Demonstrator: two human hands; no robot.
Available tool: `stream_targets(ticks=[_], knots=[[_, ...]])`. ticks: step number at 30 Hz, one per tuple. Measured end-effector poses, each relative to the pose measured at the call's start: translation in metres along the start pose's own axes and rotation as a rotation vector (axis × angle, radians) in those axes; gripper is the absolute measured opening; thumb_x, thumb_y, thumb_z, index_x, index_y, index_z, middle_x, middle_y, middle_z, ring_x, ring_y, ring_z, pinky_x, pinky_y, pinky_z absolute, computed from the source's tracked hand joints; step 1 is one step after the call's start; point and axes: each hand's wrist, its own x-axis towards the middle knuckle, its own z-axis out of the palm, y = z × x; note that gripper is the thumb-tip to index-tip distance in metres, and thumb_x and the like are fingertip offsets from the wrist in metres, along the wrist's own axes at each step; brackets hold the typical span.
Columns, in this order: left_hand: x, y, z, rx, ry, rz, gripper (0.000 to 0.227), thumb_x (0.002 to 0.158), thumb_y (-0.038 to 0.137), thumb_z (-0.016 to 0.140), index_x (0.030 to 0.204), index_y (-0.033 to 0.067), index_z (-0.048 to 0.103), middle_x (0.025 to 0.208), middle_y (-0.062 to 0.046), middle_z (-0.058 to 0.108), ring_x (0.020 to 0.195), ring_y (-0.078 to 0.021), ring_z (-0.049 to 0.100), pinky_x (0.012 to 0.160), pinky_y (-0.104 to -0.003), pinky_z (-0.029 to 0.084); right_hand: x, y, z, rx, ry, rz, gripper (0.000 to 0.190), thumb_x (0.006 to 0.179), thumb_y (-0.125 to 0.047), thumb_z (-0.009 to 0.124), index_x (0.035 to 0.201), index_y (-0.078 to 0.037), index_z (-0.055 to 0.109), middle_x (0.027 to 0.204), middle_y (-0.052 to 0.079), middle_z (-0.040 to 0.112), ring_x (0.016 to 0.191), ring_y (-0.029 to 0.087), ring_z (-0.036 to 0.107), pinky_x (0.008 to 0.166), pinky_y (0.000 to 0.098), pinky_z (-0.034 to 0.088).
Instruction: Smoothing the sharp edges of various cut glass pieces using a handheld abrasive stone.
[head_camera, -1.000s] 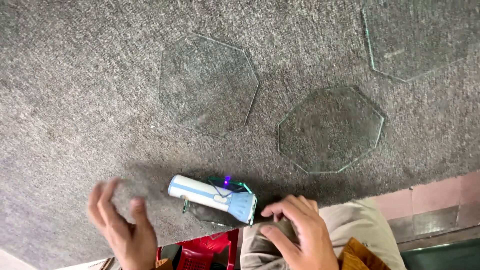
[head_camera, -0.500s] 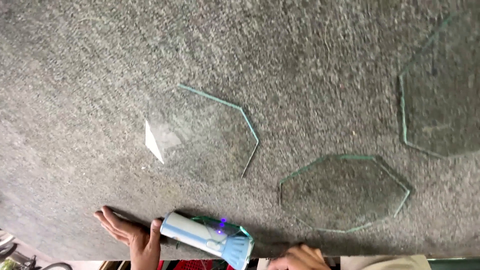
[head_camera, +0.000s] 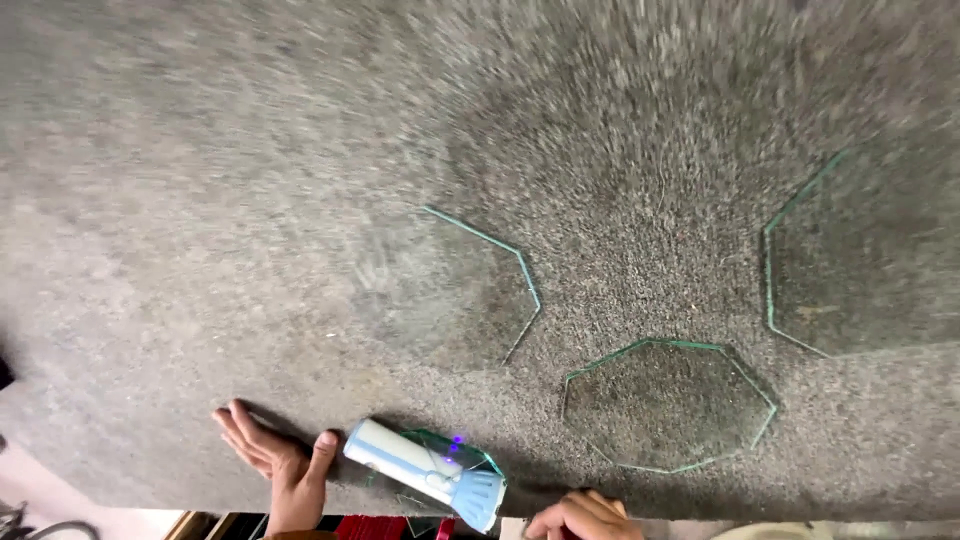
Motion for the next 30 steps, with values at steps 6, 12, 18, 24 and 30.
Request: stream_targets(ticks=[6, 12, 18, 24, 30], knots=[[-0.013, 0.03, -0.007, -0.037, 0.087, 0.074, 0.116, 0.091, 0.051, 0.066, 0.178, 0.0266, -0.007, 0.184, -0.004, -0.029, 0.169, -0.036, -0.029, 0.128, -0.068, -0.014, 0.021, -0.043, -0.043, 0.028, -0.329, 0.536, 0.015, 0.088, -0.033, 0.082, 0.085, -0.028, 0.096, 0.08, -0.013, 0.086, 0.076, 0.002, 0.073, 0.085, 0.0193, 0.054], [0.008, -0.006, 0.008, -0.145, 0.1, 0.154, 0.112, 0.092, 0.058, 0.063, 0.178, 0.0285, -0.003, 0.183, 0.001, -0.032, 0.167, -0.0341, -0.034, 0.128, -0.067, -0.021, 0.012, -0.051, -0.053, 0.15, -0.414, 0.31, 0.024, 0.105, -0.03, 0.067, 0.103, -0.016, 0.087, 0.085, -0.006, 0.069, 0.077, 0.008, 0.055, 0.079, 0.0243, 0.043], [0.015, -0.003, 0.021, -0.131, 0.171, 0.131, 0.107, 0.094, 0.044, 0.067, 0.177, 0.0392, 0.0, 0.186, 0.003, -0.024, 0.169, -0.0348, -0.028, 0.13, -0.069, -0.016, -0.013, -0.037, -0.075, 0.149, -0.39, 0.343, 0.03, 0.107, -0.032, 0.066, 0.114, -0.013, 0.088, 0.1, -0.003, 0.078, 0.088, 0.009, 0.067, 0.089, 0.0237, 0.051], [0.041, -0.013, 0.044, -0.055, 0.373, 0.104, 0.103, 0.09, 0.055, 0.069, 0.175, 0.0468, 0.011, 0.189, 0.008, -0.004, 0.172, -0.0376, -0.006, 0.13, -0.073, 0.001, -0.077, 0.027, -0.164, 0.16, -0.101, 0.354, 0.039, 0.099, -0.037, 0.071, 0.112, -0.009, 0.095, 0.088, 0.004, 0.068, 0.079, 0.017, 0.053, 0.083, 0.0266, 0.048], [0.044, -0.039, 0.012, -0.083, 0.282, 0.267, 0.081, 0.095, 0.031, 0.07, 0.169, 0.046, 0.039, 0.186, 0.011, 0.026, 0.171, -0.0309, 0.021, 0.13, -0.065, 0.024, -0.144, 0.147, -0.255, 0.291, 0.351, 0.323, 0.037, 0.095, -0.027, 0.075, 0.102, -0.001, 0.1, 0.081, 0.015, 0.076, 0.063, 0.023, 0.062, 0.065, 0.0307, 0.045]])
